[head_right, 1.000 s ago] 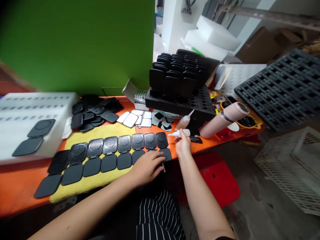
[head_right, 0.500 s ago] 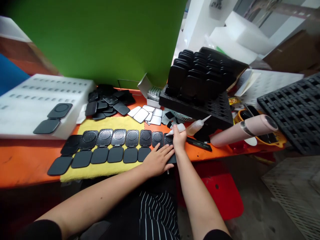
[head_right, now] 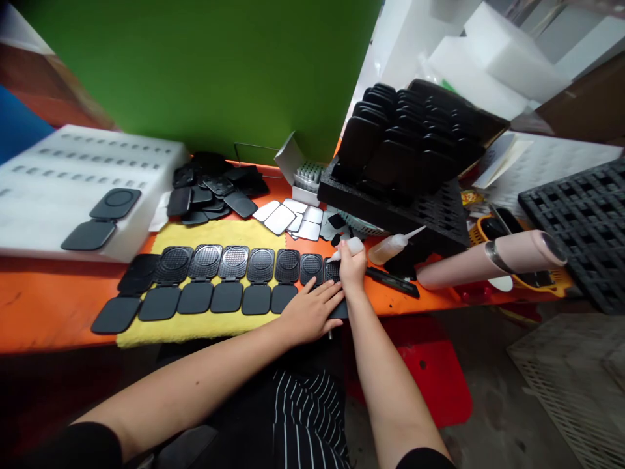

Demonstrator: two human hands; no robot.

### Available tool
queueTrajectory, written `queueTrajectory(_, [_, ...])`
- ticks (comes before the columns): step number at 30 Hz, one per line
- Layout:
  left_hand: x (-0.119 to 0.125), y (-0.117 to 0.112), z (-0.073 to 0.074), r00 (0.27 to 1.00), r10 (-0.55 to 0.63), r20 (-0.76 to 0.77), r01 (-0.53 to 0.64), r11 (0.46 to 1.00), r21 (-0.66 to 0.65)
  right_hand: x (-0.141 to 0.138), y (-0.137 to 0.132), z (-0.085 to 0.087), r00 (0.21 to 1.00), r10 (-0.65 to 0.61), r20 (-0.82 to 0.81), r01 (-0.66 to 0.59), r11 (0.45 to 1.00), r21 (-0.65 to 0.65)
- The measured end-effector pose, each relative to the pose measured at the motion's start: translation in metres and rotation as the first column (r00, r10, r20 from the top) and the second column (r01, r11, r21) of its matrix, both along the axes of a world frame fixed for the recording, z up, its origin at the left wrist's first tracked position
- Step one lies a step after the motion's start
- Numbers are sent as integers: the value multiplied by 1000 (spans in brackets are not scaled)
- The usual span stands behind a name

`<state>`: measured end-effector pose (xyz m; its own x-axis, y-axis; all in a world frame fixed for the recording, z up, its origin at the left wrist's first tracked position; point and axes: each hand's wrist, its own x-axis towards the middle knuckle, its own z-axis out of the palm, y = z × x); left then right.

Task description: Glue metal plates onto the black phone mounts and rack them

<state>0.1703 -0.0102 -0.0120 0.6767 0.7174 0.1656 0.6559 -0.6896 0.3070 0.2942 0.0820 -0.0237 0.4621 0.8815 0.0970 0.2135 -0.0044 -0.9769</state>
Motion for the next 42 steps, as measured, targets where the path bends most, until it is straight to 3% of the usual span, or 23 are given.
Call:
queueTrajectory(21, [0,-1,1,1000,18,25,-18,1000,-4,0,2,-8,989,-5,146,0,999,34])
queueTrajectory(31, [-1,-2,1,998,21,59,-20,1000,-11,-5,-3,-1,972,-51,228,36,997,72])
queueTrajectory(34, [-1,-3,0,998,21,59,-20,1000,-9,-4,-3,1,981,-94,170,79,992,97])
queueTrajectory(39, [-1,-2,1,998,19,61,-19,1000,-11,10,-7,0,967,-192,-167,206,976,71])
queueTrajectory(42, [-1,-2,1,998,17,58,-16,1000,-15,18,-15,-3,939,-226,-261,248,967,53])
